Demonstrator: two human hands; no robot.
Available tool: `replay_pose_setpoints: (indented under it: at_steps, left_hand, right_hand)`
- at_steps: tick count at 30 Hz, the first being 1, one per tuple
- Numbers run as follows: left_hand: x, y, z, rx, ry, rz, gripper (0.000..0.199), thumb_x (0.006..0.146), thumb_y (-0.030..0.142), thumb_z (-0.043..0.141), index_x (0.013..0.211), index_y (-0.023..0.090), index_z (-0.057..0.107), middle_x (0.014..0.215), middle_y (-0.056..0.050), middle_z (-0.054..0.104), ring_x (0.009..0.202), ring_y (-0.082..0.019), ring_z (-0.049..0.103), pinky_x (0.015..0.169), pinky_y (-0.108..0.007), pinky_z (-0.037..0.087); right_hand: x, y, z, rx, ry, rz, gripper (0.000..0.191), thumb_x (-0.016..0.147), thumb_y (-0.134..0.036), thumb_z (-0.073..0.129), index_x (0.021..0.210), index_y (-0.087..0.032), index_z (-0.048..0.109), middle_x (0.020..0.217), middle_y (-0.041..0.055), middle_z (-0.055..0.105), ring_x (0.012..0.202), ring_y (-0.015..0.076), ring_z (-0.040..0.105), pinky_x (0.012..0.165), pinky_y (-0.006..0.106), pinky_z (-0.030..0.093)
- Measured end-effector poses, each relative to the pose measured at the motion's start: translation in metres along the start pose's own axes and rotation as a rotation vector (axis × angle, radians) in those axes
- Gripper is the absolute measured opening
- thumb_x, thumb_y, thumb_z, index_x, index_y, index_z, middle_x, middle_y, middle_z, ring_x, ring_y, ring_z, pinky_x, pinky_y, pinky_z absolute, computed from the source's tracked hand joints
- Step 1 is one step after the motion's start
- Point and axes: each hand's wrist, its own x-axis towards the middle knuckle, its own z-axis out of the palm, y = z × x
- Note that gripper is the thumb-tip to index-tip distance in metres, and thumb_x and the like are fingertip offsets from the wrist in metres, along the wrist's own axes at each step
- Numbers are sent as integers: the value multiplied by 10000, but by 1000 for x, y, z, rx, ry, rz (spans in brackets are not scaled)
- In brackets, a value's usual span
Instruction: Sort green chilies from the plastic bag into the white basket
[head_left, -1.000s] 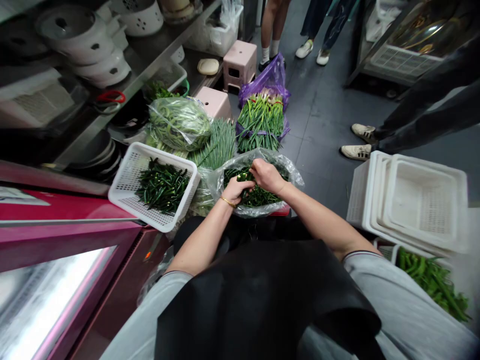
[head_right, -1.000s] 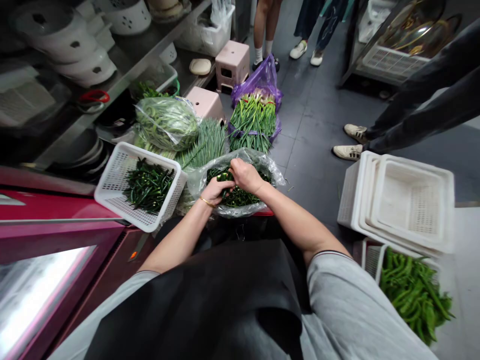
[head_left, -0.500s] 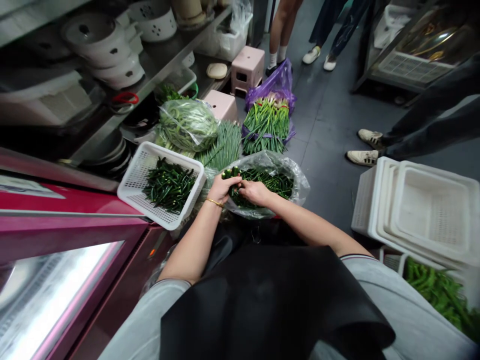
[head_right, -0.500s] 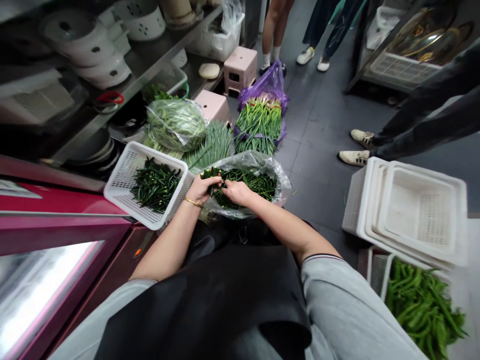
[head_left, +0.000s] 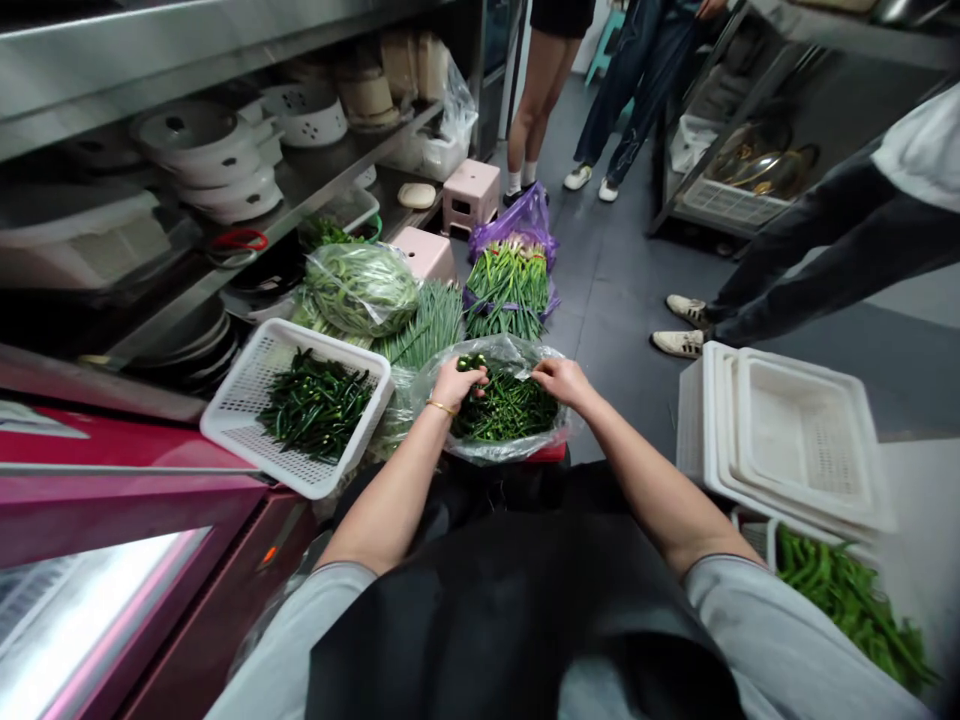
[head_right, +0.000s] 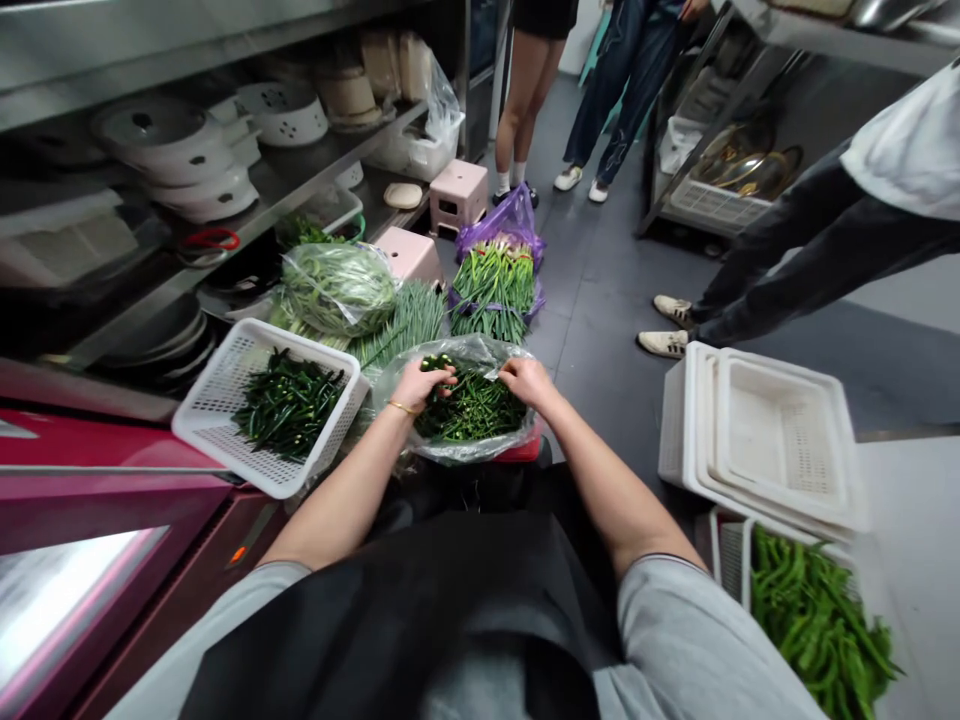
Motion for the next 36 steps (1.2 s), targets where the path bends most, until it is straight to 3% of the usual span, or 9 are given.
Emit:
replay_pose_setpoints:
  at_steps: [3,7,11,14,16,20,25,31,36]
  left_hand:
    - [-26,8,-26,-57,-46,68,319,528,169,780,775,111,586,669,-29,652,634,-179,677,499,-229,514]
    - [-70,10,-42,-162,-182,-72,272,541,195,753,745,102,601,577,-47,637,474,-130,593,415,-204,444]
    - [-77,21,-71,-373,-171,-62,257,540,181,736,753,116,607,564,-30,601,543,-129,598,368,-153,341]
    - [-54,57,-109,-401,13,28,222,587,169,701,783,124,607,564,-9,582,517,-96,561,386,-145,331]
    - [-26,86,-131,-264,174,55,199,633,162,671,819,120,616,543,8,557,484,-83,532,401,-149,325]
    - [44,133,-143,12,376,100,308,594,55,659,896,106,634,461,55,505,407,-86,483,431,-172,321]
    - [102,145,-138,407,392,142,714,424,-117,598,1098,117,632,411,103,483,328,-102,413,461,-201,336]
    - [142,131,-149,429,346,169,651,427,-107,609,1031,133,635,351,142,378,284,-89,342,418,-193,291]
    - [144,124,-150,302,166,162,528,428,-72,652,906,149,630,322,146,342,268,-86,326,385,-199,238]
  right_hand:
    - [-27,2,5,-178,-64,-109,304,882,-277,507,1145,-195,636,1112,121,632,886,205,614,731,302,455]
    - [-59,-12,34,-299,-286,-450,261,882,-173,421,970,-184,666,1004,149,632,835,224,594,667,325,412]
    - [-48,0,57,-350,-226,-529,311,891,-131,345,828,-204,641,831,148,623,697,198,581,616,332,383]
    - [-29,10,55,-353,-172,-478,223,895,-216,376,853,-199,594,814,93,608,628,178,573,531,299,351]
    - [-26,11,47,-328,-141,-442,199,898,-261,394,845,-195,574,812,79,605,593,161,566,498,273,319]
    - [-36,8,34,-236,-101,-460,194,902,-284,403,778,-210,532,776,72,604,589,160,577,509,262,338]
    - [-48,13,31,-102,-75,-441,187,902,-283,401,737,-253,485,737,64,613,606,190,608,538,295,405]
    - [-47,13,16,-33,-141,-390,213,922,-325,386,744,-265,488,758,69,619,654,204,618,582,325,437]
    - [-36,3,8,-34,-160,-386,206,919,-295,376,770,-244,508,788,63,625,671,185,610,599,306,427]
